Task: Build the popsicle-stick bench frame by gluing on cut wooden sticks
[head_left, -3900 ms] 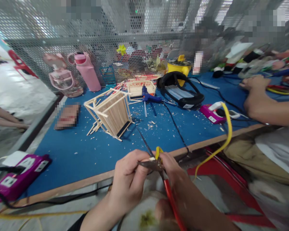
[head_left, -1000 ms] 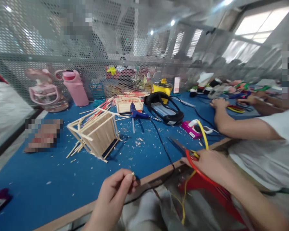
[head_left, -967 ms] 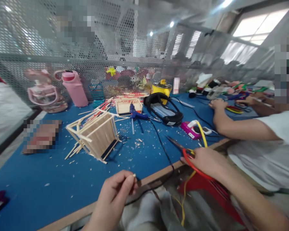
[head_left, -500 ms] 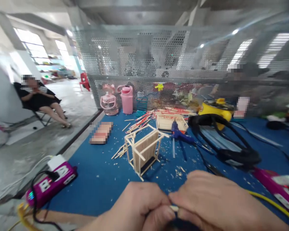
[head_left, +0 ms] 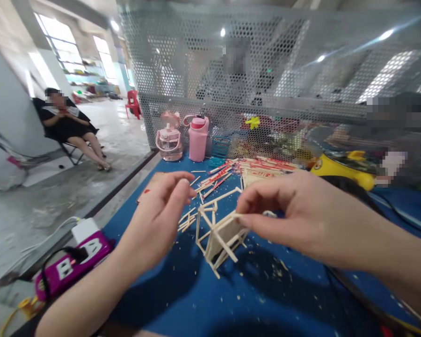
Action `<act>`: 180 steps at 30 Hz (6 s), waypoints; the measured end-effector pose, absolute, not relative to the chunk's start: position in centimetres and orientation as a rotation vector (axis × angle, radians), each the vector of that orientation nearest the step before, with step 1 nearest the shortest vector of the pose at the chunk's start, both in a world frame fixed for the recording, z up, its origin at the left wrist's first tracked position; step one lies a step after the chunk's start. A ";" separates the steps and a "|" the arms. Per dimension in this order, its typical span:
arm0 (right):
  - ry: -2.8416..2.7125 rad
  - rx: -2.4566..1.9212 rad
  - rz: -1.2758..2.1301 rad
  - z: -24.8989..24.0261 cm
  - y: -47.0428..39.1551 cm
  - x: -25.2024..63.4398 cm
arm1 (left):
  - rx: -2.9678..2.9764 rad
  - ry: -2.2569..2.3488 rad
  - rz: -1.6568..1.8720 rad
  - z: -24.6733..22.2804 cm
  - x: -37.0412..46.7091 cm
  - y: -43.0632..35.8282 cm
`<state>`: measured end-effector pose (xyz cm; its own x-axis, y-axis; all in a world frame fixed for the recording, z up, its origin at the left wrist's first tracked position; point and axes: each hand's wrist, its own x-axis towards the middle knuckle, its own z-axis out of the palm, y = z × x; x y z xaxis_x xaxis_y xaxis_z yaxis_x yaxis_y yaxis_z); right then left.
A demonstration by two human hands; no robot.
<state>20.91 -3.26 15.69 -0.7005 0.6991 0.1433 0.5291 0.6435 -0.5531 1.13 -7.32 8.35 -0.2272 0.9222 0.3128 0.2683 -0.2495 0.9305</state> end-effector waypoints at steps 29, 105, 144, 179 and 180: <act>-2.475 -1.133 0.705 12.7 -2.2 19.8 | 1.008 1.065 0.971 9.4 1.6 -5.1; -1.931 -1.168 0.109 8.4 -13.6 21.9 | 0.981 1.042 1.430 6.8 8.3 -14.3; -1.986 -1.083 0.112 8.5 -13.3 22.7 | 1.024 1.100 1.413 7.1 8.2 -14.1; -1.933 -1.020 0.129 8.1 -12.1 22.9 | 0.934 0.813 1.491 4.8 6.8 -13.1; -1.950 -1.004 0.135 8.1 -12.1 22.9 | 0.947 0.776 1.477 4.8 6.6 -13.0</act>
